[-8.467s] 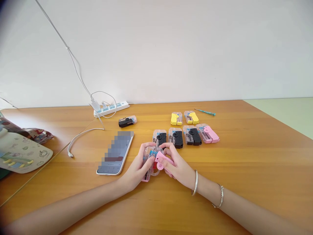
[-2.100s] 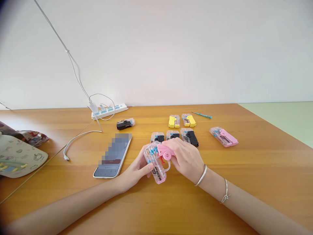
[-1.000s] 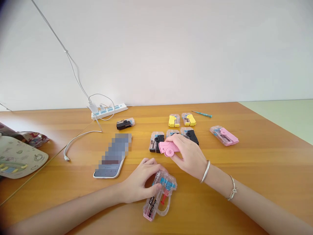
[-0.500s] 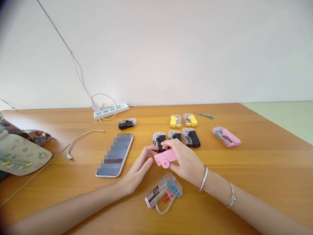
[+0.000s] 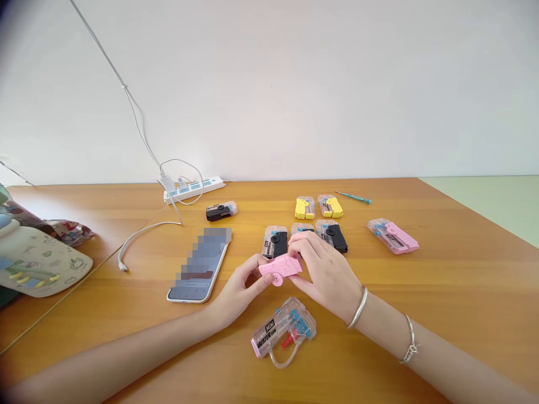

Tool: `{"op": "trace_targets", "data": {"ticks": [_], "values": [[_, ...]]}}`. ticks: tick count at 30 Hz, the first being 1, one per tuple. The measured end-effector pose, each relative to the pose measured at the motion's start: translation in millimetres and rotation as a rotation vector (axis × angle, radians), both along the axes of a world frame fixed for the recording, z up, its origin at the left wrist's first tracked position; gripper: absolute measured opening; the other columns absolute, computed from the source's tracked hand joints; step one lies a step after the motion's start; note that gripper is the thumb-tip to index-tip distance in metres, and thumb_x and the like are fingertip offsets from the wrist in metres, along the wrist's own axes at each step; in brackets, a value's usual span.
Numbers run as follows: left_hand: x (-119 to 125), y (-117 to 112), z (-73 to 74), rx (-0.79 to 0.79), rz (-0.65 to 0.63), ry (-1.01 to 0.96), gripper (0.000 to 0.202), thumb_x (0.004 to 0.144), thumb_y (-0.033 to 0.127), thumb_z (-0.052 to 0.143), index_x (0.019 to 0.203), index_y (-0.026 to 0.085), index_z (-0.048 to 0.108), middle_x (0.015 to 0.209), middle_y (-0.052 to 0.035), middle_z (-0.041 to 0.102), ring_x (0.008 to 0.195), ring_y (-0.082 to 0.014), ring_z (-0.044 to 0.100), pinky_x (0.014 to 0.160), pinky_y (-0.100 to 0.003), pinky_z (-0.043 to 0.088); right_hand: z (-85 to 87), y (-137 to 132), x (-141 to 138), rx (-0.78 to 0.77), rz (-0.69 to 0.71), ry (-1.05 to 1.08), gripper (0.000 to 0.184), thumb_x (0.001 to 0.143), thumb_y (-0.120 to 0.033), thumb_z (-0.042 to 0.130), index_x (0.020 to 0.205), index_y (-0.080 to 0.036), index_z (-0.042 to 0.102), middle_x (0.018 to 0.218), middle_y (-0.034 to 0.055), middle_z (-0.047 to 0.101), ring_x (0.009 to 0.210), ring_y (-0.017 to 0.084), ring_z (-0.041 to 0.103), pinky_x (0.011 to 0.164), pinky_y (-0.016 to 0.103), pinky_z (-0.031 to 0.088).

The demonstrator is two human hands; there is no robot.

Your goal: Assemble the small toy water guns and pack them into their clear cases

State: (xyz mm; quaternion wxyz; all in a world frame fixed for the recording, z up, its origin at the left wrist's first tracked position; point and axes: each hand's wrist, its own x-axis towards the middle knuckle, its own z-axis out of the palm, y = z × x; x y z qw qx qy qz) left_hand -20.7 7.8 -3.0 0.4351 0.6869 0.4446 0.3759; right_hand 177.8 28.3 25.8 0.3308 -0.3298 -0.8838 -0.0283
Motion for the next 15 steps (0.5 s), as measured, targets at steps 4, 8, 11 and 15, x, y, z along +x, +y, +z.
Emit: {"op": "trace_targets", "data": {"ticks": [4,8,11,15], "values": [[0,-1,1.1,0.008,-0.044,-0.026,0.023,0.088,0.036,0.051,0.076,0.017,0.056,0.080,-0.0011,0.058,0.077,-0.0146,0.052,0.071,-0.024,0.040,-0.4,-3,-2,0.191,-0.036,-0.012,0.014,0.084,-0.011,0.047,0.077,-0.022,0.043,0.080,0.0035,0.057,0.071,0.017,0.055,0.061,0.028,0.044],[0,-1,0.8,0.010,-0.089,-0.034,0.024,0.089,0.035,0.050,0.081,0.016,0.064,0.084,-0.0031,0.063,0.082,-0.0166,0.055,0.076,-0.026,0.042,1.9,-6,-4,0.191,-0.053,-0.071,0.011,0.086,-0.012,0.046,0.080,-0.021,0.050,0.079,0.0033,0.059,0.070,0.016,0.055,0.063,0.028,0.043],[0,0,-1.1,0.026,-0.051,-0.038,0.026,0.088,0.036,0.051,0.079,0.017,0.066,0.085,-0.0039,0.064,0.083,-0.0176,0.056,0.078,-0.027,0.043,3.6,-10,-5,0.167,-0.048,-0.124,0.013,0.085,-0.011,0.044,0.083,-0.020,0.053,0.084,0.0044,0.062,0.072,0.017,0.057,0.063,0.029,0.043],[0,0,-0.9,0.063,-0.007,-0.001,0.027,0.089,0.037,0.050,0.078,0.020,0.068,0.089,-0.0035,0.066,0.092,-0.0195,0.054,0.085,-0.031,0.042,5.2,-18,-9,0.169,-0.076,-0.221,0.015,0.085,-0.014,0.043,0.091,-0.017,0.056,0.094,0.0085,0.065,0.077,0.020,0.060,0.063,0.031,0.042]]}}
